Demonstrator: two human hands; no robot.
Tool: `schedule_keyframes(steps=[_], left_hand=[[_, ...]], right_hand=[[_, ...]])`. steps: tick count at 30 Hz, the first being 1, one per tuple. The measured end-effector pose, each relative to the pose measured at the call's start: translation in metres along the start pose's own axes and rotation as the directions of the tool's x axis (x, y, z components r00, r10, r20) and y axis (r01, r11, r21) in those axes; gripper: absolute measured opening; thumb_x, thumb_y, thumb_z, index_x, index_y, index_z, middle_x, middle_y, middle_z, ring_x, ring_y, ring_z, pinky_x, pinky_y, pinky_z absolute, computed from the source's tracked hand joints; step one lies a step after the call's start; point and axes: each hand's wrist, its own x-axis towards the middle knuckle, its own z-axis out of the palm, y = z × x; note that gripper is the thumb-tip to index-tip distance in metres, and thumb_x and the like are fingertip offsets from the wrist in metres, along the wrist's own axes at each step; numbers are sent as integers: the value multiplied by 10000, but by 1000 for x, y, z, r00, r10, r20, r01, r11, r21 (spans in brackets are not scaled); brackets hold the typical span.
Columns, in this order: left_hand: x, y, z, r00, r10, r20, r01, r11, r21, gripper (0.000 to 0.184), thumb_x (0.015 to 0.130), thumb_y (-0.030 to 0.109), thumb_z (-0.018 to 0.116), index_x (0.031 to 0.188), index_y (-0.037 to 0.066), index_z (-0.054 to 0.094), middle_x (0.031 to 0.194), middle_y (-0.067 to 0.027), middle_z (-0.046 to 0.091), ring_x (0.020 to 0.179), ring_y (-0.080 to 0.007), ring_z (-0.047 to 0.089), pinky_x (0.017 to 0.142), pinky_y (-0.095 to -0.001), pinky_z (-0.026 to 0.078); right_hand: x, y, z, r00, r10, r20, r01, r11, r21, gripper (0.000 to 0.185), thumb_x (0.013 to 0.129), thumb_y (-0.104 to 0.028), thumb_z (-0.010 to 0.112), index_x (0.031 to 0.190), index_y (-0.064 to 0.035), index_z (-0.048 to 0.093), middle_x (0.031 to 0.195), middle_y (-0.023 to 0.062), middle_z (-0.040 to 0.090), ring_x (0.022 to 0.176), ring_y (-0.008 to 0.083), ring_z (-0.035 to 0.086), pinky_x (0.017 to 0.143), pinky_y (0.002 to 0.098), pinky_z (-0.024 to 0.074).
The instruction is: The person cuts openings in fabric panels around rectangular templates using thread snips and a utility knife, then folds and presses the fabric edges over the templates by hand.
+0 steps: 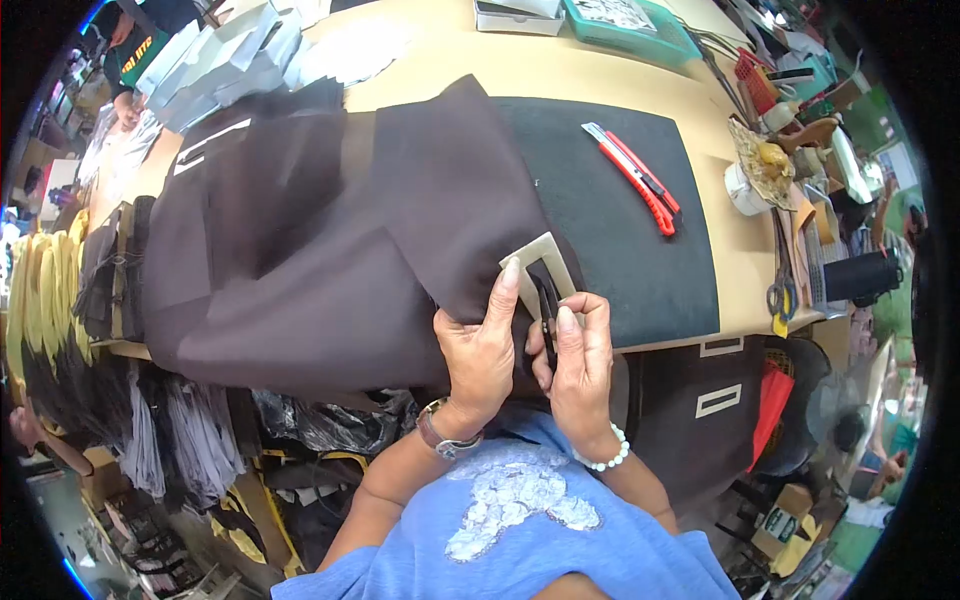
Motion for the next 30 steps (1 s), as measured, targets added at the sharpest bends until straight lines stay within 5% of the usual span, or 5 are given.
schedule_keyframes(steps=[11, 23, 27, 28, 30], left_hand=[[-2, 13, 2, 997, 37, 74, -36, 999, -16, 99, 877, 101, 631, 901, 4, 632, 811, -7, 626, 690, -57, 550, 596, -214, 440], [7, 2, -3, 988, -51, 145, 54, 998, -13, 95, 863, 77, 640, 932, 12, 636, 867, -15, 643, 757, -72, 579, 689, -232, 463], [11, -1, -1, 983, -144, 116, 156, 983, -99, 139, 858, 72, 643, 984, 17, 618, 928, -31, 638, 822, -95, 588, 753, -245, 469], [13, -4, -3, 983, -152, 104, 162, 982, -96, 157, 857, 69, 643, 1002, 19, 610, 945, -36, 634, 839, -100, 588, 771, -249, 469], [17, -7, -6, 979, -182, 92, 191, 976, -101, 190, 856, 62, 641, 1035, 21, 594, 976, -43, 626, 870, -109, 586, 805, -255, 466]], right_hand=[[10, -7, 4, 999, -45, -14, 47, 950, 310, 173, 956, -150, 491, 1042, -79, 359, 683, 27, 536, 498, -5, 352, 430, 146, 265], [16, -4, -8, 999, 48, 3, -46, 944, 326, 179, 934, -150, 537, 1012, -85, 389, 652, 22, 538, 495, 1, 379, 422, 148, 267], [17, -20, -26, 995, 86, 58, -97, 969, 228, 223, 923, -123, 543, 1090, -51, 413, 688, 24, 576, 551, 21, 461, 472, 164, 348], [19, -20, -37, 999, -45, -26, 44, 998, -35, 227, 920, -114, 543, 1094, -20, 430, 699, 37, 587, 612, 39, 510, 526, 195, 405], [37, -19, -52, 908, -403, -111, 276, 779, -563, 219, 894, -110, 581, 1060, 10, 506, 738, 78, 610, 628, 118, 561, 565, 264, 451]])
